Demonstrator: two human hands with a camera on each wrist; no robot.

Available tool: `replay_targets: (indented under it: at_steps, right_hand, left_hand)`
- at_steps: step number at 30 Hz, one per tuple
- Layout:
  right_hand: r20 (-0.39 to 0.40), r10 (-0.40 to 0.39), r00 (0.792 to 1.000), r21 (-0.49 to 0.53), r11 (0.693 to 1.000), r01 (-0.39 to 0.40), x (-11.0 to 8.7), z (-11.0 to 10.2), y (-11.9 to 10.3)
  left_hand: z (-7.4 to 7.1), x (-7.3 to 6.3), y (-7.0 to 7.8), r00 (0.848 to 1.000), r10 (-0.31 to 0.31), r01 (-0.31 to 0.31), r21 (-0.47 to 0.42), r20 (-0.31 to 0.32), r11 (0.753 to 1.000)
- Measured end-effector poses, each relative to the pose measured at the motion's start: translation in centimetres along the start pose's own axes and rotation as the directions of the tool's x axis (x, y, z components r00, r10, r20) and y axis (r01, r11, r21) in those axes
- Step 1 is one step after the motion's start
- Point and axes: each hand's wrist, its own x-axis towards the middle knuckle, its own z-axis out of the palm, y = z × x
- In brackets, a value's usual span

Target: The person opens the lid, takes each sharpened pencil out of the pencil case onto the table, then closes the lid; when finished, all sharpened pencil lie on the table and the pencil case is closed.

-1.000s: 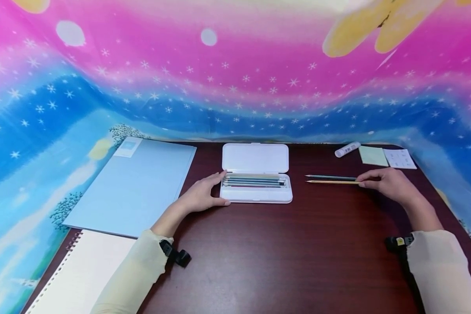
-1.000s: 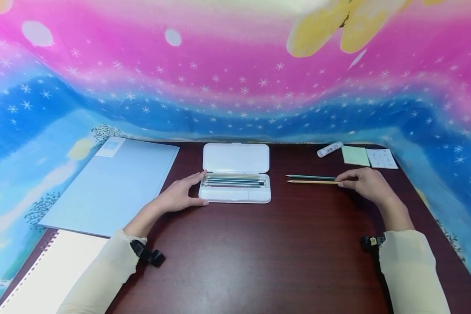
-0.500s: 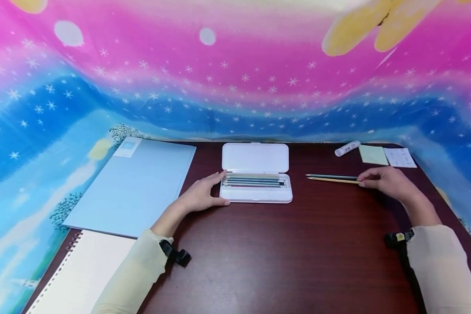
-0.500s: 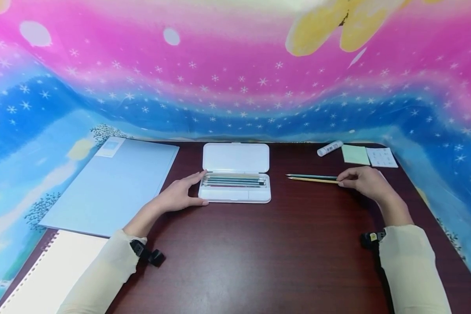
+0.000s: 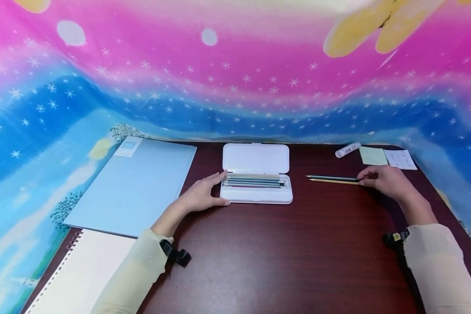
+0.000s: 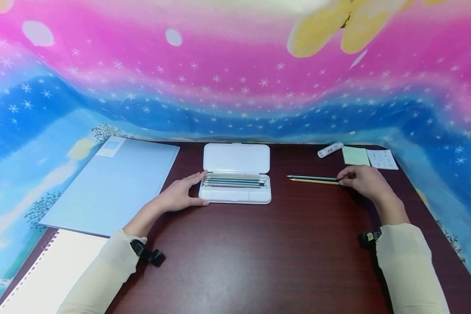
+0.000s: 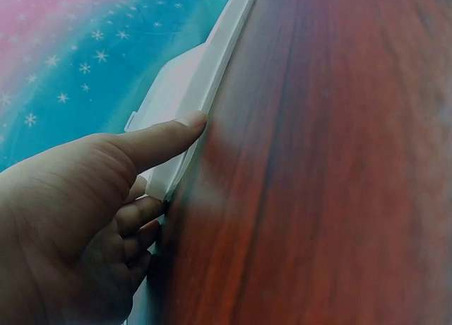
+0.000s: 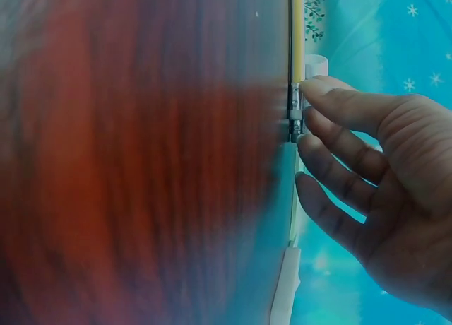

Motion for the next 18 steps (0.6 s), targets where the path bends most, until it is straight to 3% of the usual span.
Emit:
replay_targets:
  at_steps: [9,18]
  right_hand:
    - [-0.032,-0.089,0.996,-0.01,0.996,0.088,0.5,0.3,-3.7]
    - [0.014,-0.161,0.987,0.075,0.984,0.16,2.2,1.9,-8.8]
  left_hand:
    - [-0.1,-0.1,0.0,1.0,-0.006,0.006,0.005,-0.002,1.0]
    - [-0.2,-0.3,0.2,1.0,-0.022,0.022,0.0,0.003,1.0]
